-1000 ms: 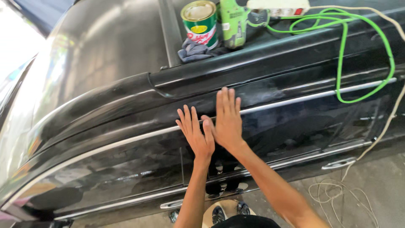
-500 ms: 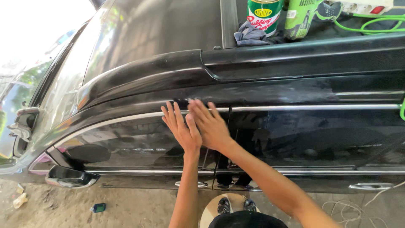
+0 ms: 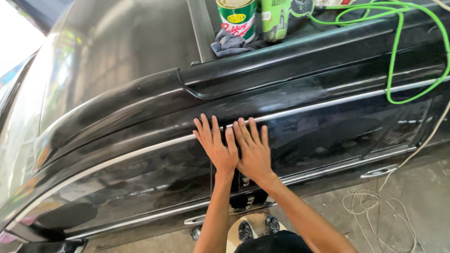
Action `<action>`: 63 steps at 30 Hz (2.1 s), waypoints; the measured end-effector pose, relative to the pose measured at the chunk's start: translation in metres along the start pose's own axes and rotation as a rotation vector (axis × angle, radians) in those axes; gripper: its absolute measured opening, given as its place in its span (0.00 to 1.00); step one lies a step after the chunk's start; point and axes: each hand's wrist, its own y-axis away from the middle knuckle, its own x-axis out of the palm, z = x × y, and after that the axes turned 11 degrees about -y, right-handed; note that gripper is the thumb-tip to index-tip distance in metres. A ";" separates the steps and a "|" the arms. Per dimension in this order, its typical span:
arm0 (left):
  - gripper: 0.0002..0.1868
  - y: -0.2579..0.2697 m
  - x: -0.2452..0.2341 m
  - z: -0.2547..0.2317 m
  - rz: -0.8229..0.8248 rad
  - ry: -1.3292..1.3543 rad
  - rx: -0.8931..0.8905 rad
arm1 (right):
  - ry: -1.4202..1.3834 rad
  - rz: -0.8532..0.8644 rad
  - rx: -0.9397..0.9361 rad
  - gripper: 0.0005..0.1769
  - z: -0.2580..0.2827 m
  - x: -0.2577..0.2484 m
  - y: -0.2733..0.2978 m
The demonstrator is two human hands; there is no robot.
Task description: The person applies a polishing compound to the exterior trim of a black car and uses a power polisher to buff the surface, then wipes it clean with a cloth.
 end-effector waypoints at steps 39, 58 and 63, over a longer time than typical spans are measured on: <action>0.55 -0.170 0.096 -0.102 0.007 0.251 0.275 | -0.343 -0.470 -0.331 0.20 -0.116 -0.196 -0.293; 0.12 0.052 -0.053 -0.180 0.933 0.328 0.047 | -0.739 0.328 0.967 0.31 -0.056 -0.301 0.076; 0.18 0.095 -0.078 -0.149 1.165 0.229 -0.347 | -1.548 0.779 0.633 0.50 -0.085 -0.309 0.105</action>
